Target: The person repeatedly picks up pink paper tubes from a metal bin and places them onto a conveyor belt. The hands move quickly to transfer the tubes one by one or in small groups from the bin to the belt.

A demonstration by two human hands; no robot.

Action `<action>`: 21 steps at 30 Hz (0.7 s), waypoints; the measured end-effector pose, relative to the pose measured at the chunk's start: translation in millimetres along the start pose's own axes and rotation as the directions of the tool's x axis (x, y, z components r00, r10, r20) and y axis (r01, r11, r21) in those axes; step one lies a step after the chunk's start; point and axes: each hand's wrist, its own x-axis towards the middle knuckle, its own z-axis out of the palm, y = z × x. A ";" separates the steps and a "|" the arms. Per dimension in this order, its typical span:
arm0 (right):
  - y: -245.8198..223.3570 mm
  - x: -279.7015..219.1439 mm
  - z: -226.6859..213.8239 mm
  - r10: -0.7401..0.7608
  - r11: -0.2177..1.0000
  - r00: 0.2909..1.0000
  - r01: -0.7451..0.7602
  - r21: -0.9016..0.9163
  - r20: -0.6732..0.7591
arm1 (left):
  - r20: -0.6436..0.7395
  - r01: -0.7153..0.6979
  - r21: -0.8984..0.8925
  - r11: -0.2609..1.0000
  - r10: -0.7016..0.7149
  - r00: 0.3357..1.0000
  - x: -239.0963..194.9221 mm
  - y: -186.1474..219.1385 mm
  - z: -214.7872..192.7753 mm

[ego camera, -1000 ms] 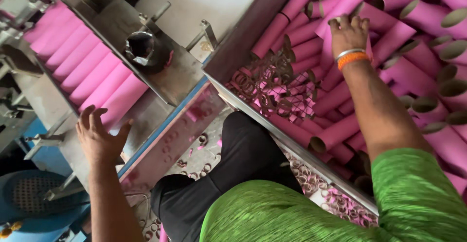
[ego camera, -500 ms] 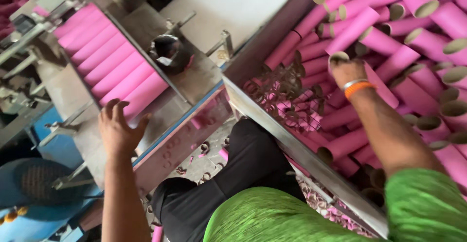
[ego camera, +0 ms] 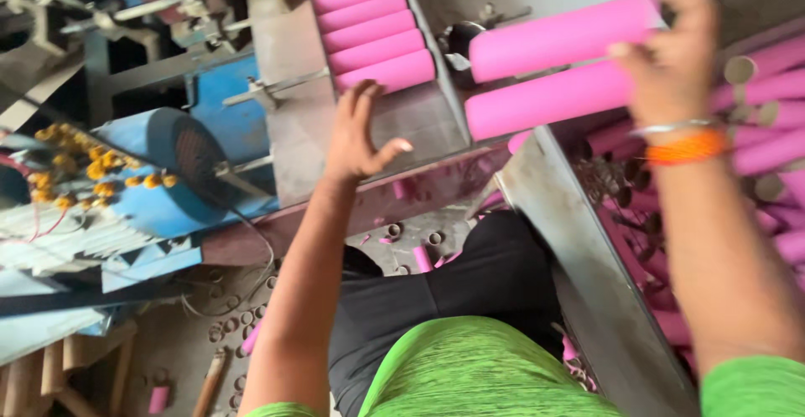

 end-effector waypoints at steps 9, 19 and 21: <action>47.4 29.5 238.8 0.237 0.848 0.962 -0.138 -0.512 0.132 | 0.288 0.019 0.444 0.896 -0.163 0.944 -2.3 -4.4 18.0; 39.8 -42.4 21.3 0.157 0.815 0.987 -0.154 -0.559 -0.042 | 0.484 -0.001 0.462 0.887 -0.251 0.838 20.6 -24.5 31.8; 52.7 -86.4 -43.6 0.259 0.802 0.954 -0.300 -0.516 -0.153 | 0.471 0.062 0.415 0.908 -0.272 0.839 22.8 -24.6 29.6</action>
